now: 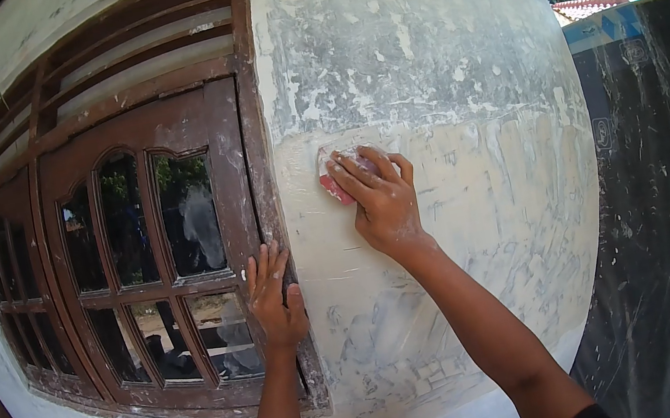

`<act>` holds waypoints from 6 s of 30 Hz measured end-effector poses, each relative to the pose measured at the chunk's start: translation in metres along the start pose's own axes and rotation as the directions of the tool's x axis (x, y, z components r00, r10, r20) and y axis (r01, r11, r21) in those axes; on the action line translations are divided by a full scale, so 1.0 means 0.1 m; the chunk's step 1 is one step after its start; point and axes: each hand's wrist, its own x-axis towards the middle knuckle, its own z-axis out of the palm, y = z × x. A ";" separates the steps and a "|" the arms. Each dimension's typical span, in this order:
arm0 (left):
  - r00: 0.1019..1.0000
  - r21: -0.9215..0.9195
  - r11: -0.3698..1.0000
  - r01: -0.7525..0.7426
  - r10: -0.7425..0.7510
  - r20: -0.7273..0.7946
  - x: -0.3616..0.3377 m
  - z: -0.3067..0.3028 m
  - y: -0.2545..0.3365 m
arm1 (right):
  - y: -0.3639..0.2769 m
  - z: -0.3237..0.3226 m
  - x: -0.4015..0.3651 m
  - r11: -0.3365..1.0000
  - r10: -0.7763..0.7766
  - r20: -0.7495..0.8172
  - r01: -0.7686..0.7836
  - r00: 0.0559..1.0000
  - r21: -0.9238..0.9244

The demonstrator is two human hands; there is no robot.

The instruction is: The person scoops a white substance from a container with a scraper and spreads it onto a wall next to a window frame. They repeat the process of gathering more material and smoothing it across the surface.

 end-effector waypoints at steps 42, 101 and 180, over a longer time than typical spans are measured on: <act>1.000 0.021 1.000 -0.002 0.002 0.001 -0.01 0.01 -0.01 | 0.09 -0.28 0.06 0.997 0.015 -0.108 -0.008 0.994 0.072; 1.000 0.039 0.999 -0.012 0.012 -0.004 0.00 0.04 -0.01 | -0.40 -0.81 -2.04 0.991 0.018 0.165 -0.039 0.986 0.129; 1.000 0.034 0.999 -0.022 0.022 0.009 -0.02 0.02 -0.01 | -0.26 -0.90 -1.41 0.991 0.041 0.073 -0.049 0.997 0.125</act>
